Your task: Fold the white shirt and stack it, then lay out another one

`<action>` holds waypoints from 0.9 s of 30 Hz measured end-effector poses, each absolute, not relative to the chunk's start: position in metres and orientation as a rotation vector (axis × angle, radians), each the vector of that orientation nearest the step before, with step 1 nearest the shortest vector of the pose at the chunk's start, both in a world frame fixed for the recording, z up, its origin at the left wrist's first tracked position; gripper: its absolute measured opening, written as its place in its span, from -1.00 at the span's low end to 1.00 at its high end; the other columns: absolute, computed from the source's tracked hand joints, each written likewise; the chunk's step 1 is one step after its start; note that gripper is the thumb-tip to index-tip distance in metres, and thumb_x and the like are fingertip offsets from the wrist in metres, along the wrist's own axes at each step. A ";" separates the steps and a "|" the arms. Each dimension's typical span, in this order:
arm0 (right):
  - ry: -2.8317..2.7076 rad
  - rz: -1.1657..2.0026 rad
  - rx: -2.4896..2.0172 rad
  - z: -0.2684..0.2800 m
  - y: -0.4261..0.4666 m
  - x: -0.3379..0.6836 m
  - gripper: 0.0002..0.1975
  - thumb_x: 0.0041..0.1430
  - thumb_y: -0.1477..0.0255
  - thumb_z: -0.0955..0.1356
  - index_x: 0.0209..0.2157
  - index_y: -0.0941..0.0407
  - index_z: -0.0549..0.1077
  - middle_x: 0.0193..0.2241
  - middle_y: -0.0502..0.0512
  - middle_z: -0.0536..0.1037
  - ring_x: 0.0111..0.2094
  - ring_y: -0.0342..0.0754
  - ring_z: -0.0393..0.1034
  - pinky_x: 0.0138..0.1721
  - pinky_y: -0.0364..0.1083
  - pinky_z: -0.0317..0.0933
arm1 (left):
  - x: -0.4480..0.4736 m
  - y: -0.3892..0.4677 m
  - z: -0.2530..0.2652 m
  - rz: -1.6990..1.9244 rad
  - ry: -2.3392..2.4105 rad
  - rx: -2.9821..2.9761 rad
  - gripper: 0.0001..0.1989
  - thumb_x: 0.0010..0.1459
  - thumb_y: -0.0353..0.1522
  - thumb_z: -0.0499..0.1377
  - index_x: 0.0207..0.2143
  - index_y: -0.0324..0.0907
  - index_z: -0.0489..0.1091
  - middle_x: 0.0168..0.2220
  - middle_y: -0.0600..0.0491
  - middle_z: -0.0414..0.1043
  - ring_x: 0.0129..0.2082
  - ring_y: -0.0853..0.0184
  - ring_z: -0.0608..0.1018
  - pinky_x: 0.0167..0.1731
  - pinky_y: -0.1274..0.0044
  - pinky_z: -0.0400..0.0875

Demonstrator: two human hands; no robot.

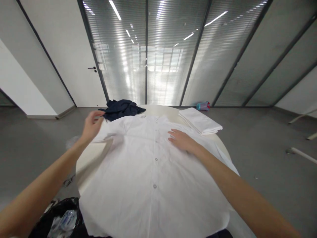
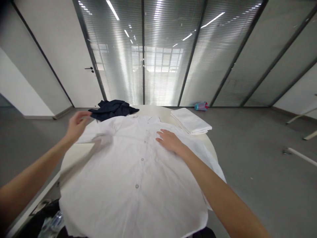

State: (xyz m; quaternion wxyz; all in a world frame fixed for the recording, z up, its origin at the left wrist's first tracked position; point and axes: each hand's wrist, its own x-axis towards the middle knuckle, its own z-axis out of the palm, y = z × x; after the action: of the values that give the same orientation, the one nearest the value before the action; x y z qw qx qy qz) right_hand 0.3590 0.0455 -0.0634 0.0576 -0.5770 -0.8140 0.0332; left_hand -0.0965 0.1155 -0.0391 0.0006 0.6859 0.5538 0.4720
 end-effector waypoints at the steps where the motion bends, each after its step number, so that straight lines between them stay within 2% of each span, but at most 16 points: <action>1: -2.428 0.086 -1.788 -0.061 0.042 0.367 -0.49 0.39 0.27 0.17 0.25 0.22 0.33 0.29 0.30 0.26 0.30 0.14 0.16 0.29 0.06 0.03 | -0.064 0.119 -0.036 1.308 1.548 2.276 -0.71 0.21 -0.26 0.03 -0.09 -0.18 0.38 -0.05 -0.04 0.50 -0.05 0.25 0.52 -0.05 0.39 0.46; 3: -2.315 0.073 -1.894 -0.056 0.035 0.384 -0.53 0.41 0.32 0.13 0.20 0.19 0.39 0.23 0.27 0.37 0.23 0.12 0.27 0.23 0.05 0.11 | -0.001 0.124 -0.038 1.009 1.303 2.442 -0.73 0.21 -0.29 0.04 -0.14 -0.17 0.45 -0.07 -0.02 0.54 -0.07 0.24 0.55 -0.06 0.40 0.47; 6: -2.075 0.068 -2.109 -0.047 0.019 0.416 -0.58 0.39 0.34 0.13 0.12 0.09 0.46 0.09 0.20 0.52 0.07 0.13 0.43 0.05 0.06 0.27 | 0.081 0.128 -0.058 0.692 1.136 2.626 -0.71 0.22 -0.38 0.02 -0.11 -0.17 0.49 -0.05 -0.03 0.55 -0.02 0.23 0.56 0.08 0.39 0.40; 8: -1.926 0.042 -2.205 -0.042 0.000 0.440 -0.64 0.34 0.31 0.20 0.03 0.04 0.50 -0.02 0.15 0.59 -0.03 0.11 0.48 -0.06 0.02 0.31 | 0.123 0.128 -0.073 0.540 1.067 2.740 -0.69 0.29 -0.31 0.02 -0.03 -0.14 0.48 0.04 -0.04 0.51 0.05 0.23 0.53 0.13 0.38 0.36; 11: -1.753 0.017 -2.347 -0.043 -0.040 0.474 -0.73 0.25 0.19 0.28 -0.20 0.03 0.52 -0.21 0.12 0.62 -0.20 0.09 0.51 -0.20 -0.01 0.31 | 0.166 0.129 -0.089 0.450 1.067 2.823 -0.55 0.35 -0.10 -0.03 0.14 -0.09 0.38 0.25 -0.07 0.31 0.27 0.12 0.32 0.24 0.26 0.21; 13: -1.669 0.027 -2.430 -0.054 -0.074 0.493 -0.64 0.21 0.06 0.28 -0.29 0.05 0.49 -0.28 0.13 0.60 -0.29 0.10 0.51 -0.27 0.01 0.32 | 0.183 0.132 -0.095 0.437 1.132 2.817 -0.43 0.34 0.00 -0.08 0.25 -0.06 0.27 0.35 -0.07 0.14 0.37 0.02 0.12 0.30 0.11 0.03; 15: -1.617 0.065 -2.412 -0.072 -0.107 0.509 -0.55 0.15 -0.04 0.29 -0.23 0.06 0.49 -0.25 0.16 0.59 -0.29 0.11 0.52 -0.27 0.04 0.35 | 0.192 0.136 -0.099 0.354 1.208 2.779 -0.35 0.32 0.07 -0.13 0.33 0.00 0.14 0.41 -0.03 0.00 0.40 -0.07 -0.01 0.29 -0.04 -0.11; 17: -1.527 0.169 -2.328 -0.094 -0.135 0.520 -0.40 0.07 -0.08 0.33 -0.04 0.08 0.46 -0.12 0.23 0.58 -0.19 0.15 0.53 -0.20 0.07 0.40 | 0.197 0.140 -0.103 0.235 1.261 2.727 -0.30 0.28 0.12 -0.15 0.37 0.05 0.06 0.43 0.00 -0.09 0.41 -0.14 -0.07 0.25 -0.14 -0.20; 20: -1.338 0.455 -2.187 -0.119 -0.161 0.530 -0.28 0.05 -0.06 0.33 0.12 0.12 0.39 -0.04 0.30 0.58 -0.07 0.21 0.52 -0.09 0.11 0.43 | 0.197 0.142 -0.108 0.148 1.286 2.699 -0.26 0.26 0.15 -0.18 0.38 0.08 0.02 0.44 0.03 -0.14 0.41 -0.17 -0.10 0.22 -0.20 -0.25; 23: -1.276 0.673 -2.052 -0.120 -0.173 0.531 -0.44 0.07 0.00 0.30 0.01 0.03 0.47 -0.17 0.21 0.65 -0.12 0.22 0.55 -0.14 0.12 0.46 | 0.193 0.141 -0.111 0.162 1.286 2.703 -0.25 0.25 0.17 -0.19 0.39 0.09 0.00 0.44 0.03 -0.15 0.41 -0.17 -0.11 0.21 -0.20 -0.28; 25: -1.307 0.523 -2.047 -0.105 -0.177 0.528 -0.59 0.04 0.03 0.30 -0.15 -0.06 0.53 -0.24 0.17 0.65 -0.18 0.23 0.56 -0.18 0.13 0.46 | 0.191 0.139 -0.112 0.169 1.286 2.695 -0.21 0.23 0.20 -0.21 0.39 0.08 0.01 0.44 0.02 -0.16 0.41 -0.19 -0.12 0.20 -0.22 -0.29; 27: -1.356 0.203 -2.051 -0.079 -0.175 0.528 -0.69 0.03 0.05 0.29 -0.28 -0.11 0.53 -0.24 0.18 0.63 -0.18 0.22 0.53 -0.22 0.12 0.43 | 0.189 0.137 -0.113 0.174 1.294 2.683 -0.18 0.20 0.23 -0.21 0.39 0.08 0.01 0.44 0.02 -0.16 0.41 -0.21 -0.13 0.20 -0.23 -0.30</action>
State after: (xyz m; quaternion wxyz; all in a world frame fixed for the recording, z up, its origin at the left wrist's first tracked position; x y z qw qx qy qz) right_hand 0.5276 -0.1749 -0.0792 0.3311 -0.7844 -0.5187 0.0775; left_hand 0.1894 0.1374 -0.1126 0.0791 0.8964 0.4323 0.0582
